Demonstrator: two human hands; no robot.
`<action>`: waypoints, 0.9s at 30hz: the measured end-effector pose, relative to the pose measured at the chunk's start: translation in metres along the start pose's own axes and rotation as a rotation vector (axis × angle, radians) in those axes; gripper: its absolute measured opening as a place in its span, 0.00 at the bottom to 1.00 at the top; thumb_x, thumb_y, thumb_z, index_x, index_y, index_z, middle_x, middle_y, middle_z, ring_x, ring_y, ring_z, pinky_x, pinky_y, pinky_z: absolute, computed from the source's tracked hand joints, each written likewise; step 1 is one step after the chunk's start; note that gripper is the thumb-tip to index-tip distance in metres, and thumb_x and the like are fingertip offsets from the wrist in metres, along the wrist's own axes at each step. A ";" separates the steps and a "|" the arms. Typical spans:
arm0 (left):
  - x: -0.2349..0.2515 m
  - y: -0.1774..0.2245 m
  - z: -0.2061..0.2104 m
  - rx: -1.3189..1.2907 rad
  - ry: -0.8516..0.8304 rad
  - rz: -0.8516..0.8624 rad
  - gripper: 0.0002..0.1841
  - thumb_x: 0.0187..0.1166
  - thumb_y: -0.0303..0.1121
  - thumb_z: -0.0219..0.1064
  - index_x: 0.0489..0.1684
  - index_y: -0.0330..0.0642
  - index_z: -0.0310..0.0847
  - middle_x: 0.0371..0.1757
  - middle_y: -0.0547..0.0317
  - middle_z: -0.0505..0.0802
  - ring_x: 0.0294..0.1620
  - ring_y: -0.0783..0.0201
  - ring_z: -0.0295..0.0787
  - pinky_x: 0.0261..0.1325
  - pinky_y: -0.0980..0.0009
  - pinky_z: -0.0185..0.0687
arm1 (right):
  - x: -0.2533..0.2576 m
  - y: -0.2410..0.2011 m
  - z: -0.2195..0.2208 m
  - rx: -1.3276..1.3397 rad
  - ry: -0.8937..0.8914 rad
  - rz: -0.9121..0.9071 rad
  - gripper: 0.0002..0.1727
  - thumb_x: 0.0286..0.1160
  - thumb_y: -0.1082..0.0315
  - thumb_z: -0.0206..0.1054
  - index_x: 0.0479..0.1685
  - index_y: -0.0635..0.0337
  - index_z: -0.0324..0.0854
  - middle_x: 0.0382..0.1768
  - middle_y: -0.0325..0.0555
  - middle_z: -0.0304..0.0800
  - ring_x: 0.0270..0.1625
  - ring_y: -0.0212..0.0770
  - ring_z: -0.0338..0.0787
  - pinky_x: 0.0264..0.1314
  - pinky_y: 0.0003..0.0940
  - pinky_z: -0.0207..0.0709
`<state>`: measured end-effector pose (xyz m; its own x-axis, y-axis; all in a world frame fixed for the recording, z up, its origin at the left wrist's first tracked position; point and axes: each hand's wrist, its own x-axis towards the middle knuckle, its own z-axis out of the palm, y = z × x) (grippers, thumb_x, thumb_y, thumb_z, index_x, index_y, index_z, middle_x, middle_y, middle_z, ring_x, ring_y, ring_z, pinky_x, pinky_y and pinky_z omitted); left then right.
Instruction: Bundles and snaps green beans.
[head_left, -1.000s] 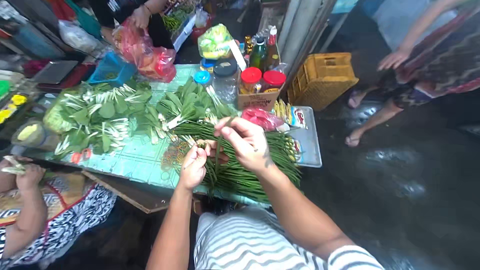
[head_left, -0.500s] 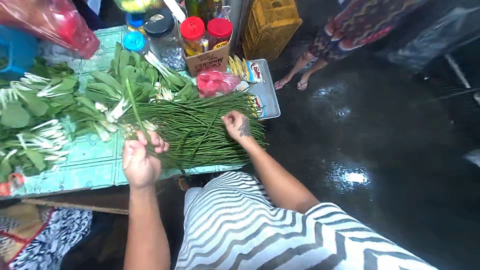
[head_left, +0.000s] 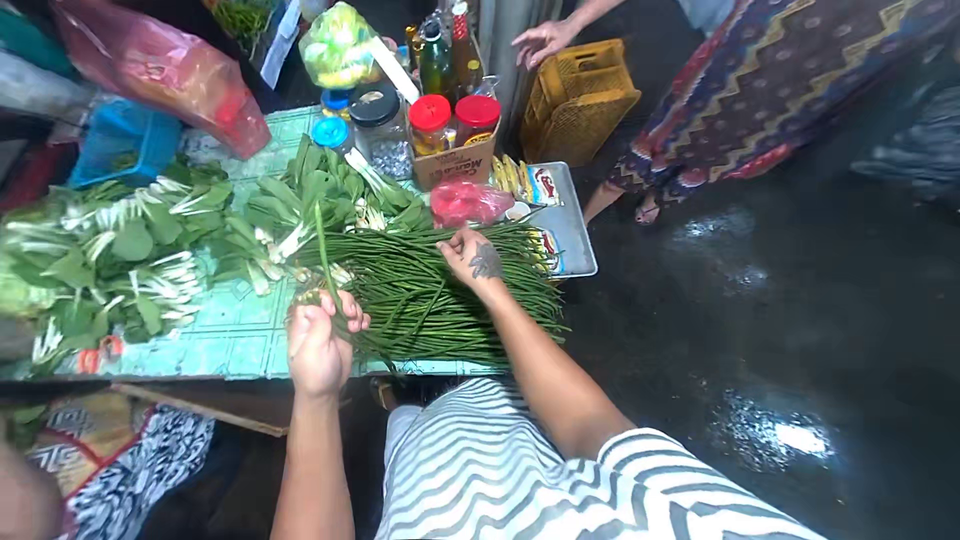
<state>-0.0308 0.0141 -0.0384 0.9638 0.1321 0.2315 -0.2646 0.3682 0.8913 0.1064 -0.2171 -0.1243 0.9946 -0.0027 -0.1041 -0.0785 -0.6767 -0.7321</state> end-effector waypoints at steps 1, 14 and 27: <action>-0.002 0.000 0.000 0.011 0.011 0.001 0.19 0.94 0.42 0.40 0.38 0.51 0.76 0.33 0.61 0.86 0.33 0.62 0.85 0.41 0.62 0.86 | 0.003 0.000 0.007 -0.113 -0.033 0.058 0.33 0.76 0.38 0.69 0.62 0.60 0.82 0.55 0.62 0.89 0.57 0.63 0.90 0.53 0.67 0.82; 0.000 0.003 0.011 0.102 0.091 -0.069 0.18 0.91 0.33 0.38 0.53 0.43 0.78 0.65 0.48 0.88 0.63 0.45 0.89 0.64 0.41 0.87 | -0.010 -0.041 -0.079 1.242 -0.153 -0.203 0.12 0.88 0.66 0.60 0.64 0.49 0.77 0.43 0.39 0.90 0.36 0.38 0.91 0.40 0.39 0.91; 0.012 0.033 0.040 -0.016 0.204 0.063 0.14 0.95 0.35 0.44 0.60 0.47 0.77 0.48 0.62 0.87 0.51 0.67 0.86 0.60 0.64 0.85 | -0.120 -0.164 -0.016 0.861 0.056 -0.659 0.07 0.70 0.74 0.75 0.45 0.62 0.90 0.38 0.47 0.94 0.33 0.41 0.93 0.32 0.36 0.91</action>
<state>-0.0271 -0.0091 0.0095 0.9193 0.3382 0.2012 -0.3258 0.3674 0.8711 0.0012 -0.1169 0.0190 0.8588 0.1235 0.4971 0.4721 0.1857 -0.8618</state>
